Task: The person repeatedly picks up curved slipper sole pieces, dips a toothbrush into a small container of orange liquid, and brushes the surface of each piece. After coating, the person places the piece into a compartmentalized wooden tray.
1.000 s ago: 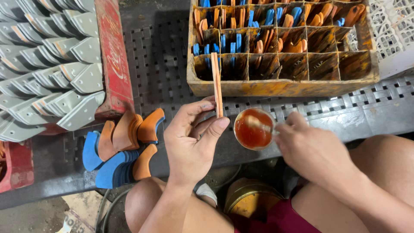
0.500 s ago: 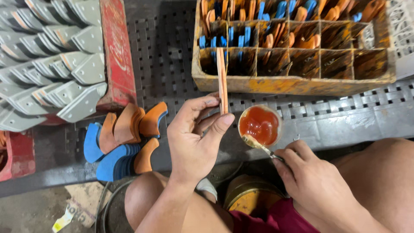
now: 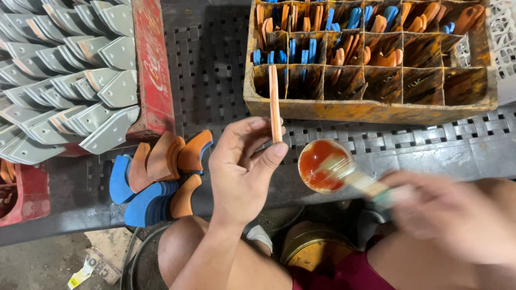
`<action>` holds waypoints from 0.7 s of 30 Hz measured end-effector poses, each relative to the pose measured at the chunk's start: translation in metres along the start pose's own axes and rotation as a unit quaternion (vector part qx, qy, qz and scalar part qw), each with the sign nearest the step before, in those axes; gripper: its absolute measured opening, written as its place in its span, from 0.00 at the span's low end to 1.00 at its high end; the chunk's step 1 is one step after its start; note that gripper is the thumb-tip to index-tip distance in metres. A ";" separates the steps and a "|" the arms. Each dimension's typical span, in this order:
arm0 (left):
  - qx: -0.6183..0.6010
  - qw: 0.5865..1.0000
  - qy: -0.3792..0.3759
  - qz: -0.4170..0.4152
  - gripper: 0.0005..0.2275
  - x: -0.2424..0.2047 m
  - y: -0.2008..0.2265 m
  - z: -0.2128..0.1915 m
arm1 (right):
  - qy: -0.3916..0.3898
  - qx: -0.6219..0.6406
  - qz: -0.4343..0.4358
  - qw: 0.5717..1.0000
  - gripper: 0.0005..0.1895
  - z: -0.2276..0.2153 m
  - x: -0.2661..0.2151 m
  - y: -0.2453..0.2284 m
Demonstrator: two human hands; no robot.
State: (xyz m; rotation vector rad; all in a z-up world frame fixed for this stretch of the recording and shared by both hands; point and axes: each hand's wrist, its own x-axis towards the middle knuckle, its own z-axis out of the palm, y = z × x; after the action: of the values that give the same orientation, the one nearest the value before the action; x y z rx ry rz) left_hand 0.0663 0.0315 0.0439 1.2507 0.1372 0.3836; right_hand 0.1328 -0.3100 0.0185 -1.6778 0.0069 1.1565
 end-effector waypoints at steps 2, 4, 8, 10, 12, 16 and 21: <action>-0.026 0.999 -0.004 -0.021 0.17 0.001 0.001 -0.002 | 0.016 0.030 -0.036 0.999 0.16 -0.048 -0.012 -0.006; -0.073 0.996 -0.001 -0.060 0.17 0.003 0.001 -0.002 | 0.086 0.036 -0.075 0.993 0.17 -0.086 -0.022 -0.008; -0.140 0.983 0.019 -0.116 0.17 0.007 -0.001 -0.002 | 0.156 0.015 -0.111 0.981 0.18 -0.091 -0.019 -0.005; -0.177 0.976 0.018 -0.123 0.18 0.009 -0.002 -0.003 | 0.131 -0.024 -0.108 0.985 0.19 -0.060 -0.005 -0.004; -0.171 0.977 0.022 -0.123 0.19 0.011 -0.004 -0.003 | 0.108 -0.107 -0.088 0.984 0.19 -0.022 0.014 -0.008; -0.150 0.983 0.031 -0.104 0.20 0.010 -0.009 -0.004 | 0.084 -0.296 -0.022 0.951 0.15 0.034 0.038 -0.003; -0.155 0.982 0.013 -0.106 0.20 0.008 -0.012 -0.005 | -0.049 -0.118 0.013 0.992 0.14 0.004 0.036 -0.002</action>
State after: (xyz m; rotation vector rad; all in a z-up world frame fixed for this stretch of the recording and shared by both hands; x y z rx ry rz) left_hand 0.0748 0.0357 0.0323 0.9127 0.2209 0.2261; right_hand 0.1501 -0.2880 -0.0048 -1.8284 -0.1749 1.2993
